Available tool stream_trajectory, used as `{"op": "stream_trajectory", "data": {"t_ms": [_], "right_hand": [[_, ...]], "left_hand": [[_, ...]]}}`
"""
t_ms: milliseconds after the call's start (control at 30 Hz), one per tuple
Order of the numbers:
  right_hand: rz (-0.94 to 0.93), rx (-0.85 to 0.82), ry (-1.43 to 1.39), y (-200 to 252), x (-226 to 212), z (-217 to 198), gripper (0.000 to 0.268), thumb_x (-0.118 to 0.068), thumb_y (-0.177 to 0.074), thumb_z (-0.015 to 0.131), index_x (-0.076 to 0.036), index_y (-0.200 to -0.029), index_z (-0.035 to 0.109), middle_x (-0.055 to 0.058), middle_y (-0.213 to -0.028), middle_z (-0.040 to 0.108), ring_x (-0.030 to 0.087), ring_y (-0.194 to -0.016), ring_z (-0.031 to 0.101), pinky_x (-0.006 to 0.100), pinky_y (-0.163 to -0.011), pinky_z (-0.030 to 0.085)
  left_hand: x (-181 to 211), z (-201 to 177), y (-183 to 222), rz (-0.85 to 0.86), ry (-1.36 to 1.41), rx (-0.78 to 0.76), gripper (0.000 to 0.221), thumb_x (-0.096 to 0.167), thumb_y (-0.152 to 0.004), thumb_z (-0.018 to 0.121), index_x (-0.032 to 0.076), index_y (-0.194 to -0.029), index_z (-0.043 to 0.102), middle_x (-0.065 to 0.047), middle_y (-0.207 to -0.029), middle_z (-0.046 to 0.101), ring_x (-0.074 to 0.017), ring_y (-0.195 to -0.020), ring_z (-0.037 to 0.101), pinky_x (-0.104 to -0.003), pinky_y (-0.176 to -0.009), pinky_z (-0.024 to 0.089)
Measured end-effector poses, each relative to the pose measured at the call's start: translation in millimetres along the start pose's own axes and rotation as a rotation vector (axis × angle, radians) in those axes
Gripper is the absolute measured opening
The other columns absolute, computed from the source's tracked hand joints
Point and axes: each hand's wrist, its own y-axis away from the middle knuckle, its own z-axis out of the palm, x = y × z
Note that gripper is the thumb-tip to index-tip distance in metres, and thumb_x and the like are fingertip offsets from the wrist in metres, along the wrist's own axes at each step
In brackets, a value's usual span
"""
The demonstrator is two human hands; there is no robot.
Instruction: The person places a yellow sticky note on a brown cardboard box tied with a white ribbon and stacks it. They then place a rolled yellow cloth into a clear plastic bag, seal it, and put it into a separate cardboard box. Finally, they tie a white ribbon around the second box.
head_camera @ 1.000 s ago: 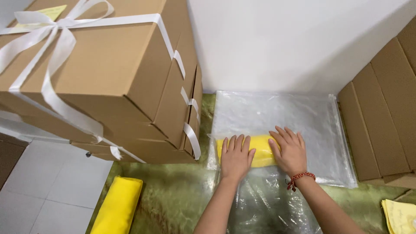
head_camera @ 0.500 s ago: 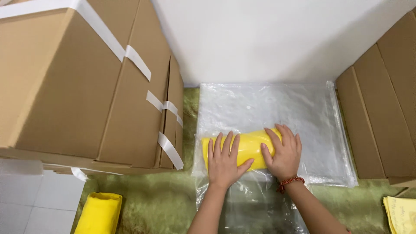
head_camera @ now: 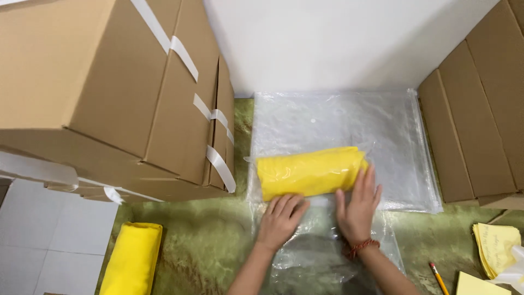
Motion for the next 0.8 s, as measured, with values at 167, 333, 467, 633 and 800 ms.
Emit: {"op": "stream_trajectory", "data": {"t_ms": [167,333,467,633,800], "right_hand": [[-0.298,-0.214,-0.168,90.5,-54.6,4.1,0.051,-0.027,-0.108,0.049,-0.006,-0.154,0.049,0.015,-0.162,0.051,0.032,-0.152,0.045,0.055,-0.13,0.03],[-0.373,-0.349,0.141,81.0,-13.9,-7.7,0.06,-0.049,-0.111,0.032,-0.021,-0.165,0.035,0.002,-0.173,0.033,0.02,-0.161,0.025,0.049,-0.132,0.01],[-0.134,-0.548,0.323,58.6,41.7,-48.6,0.068,-0.061,-0.107,0.018,-0.033,-0.169,0.019,-0.007,-0.178,0.013,0.017,-0.164,0.006,0.054,-0.13,0.003],[0.047,-0.425,0.332,69.1,72.5,-70.8,0.074,-0.06,-0.105,0.026,-0.027,-0.171,0.019,-0.005,-0.18,0.012,0.02,-0.166,0.006,0.056,-0.13,0.005],[-0.068,-0.485,0.359,143.5,36.4,-63.0,0.076,-0.061,-0.107,0.013,-0.019,-0.17,0.006,0.006,-0.179,-0.002,0.024,-0.164,-0.005,0.057,-0.129,-0.003]], "left_hand": [[40.8,-9.9,9.6,-0.325,0.23,-0.059,0.05,0.008,-0.094,0.066,0.009,-0.143,0.064,-0.005,-0.153,0.057,-0.0279,-0.142,0.05,-0.053,-0.114,0.043],[52.9,-31.3,57.0,-0.323,-0.121,-0.218,0.064,0.042,-0.105,0.043,0.018,-0.164,0.037,-0.003,-0.177,0.024,-0.0224,-0.163,0.02,-0.047,-0.132,0.013],[47.4,-57.2,92.8,-0.503,0.008,-0.336,0.07,0.055,-0.112,0.035,0.019,-0.171,0.023,-0.004,-0.178,0.016,-0.0251,-0.164,0.008,-0.048,-0.129,0.007],[57.0,-48.7,124.1,-0.414,-0.699,-0.244,0.083,0.07,-0.108,0.021,0.019,-0.173,0.011,-0.001,-0.182,0.008,-0.0205,-0.168,0.007,-0.042,-0.136,0.007],[107.9,-65.2,142.3,-0.655,-0.017,-0.466,0.075,0.053,-0.113,0.031,0.014,-0.171,0.003,-0.008,-0.179,-0.002,-0.0295,-0.164,-0.005,-0.052,-0.13,-0.001]]}}
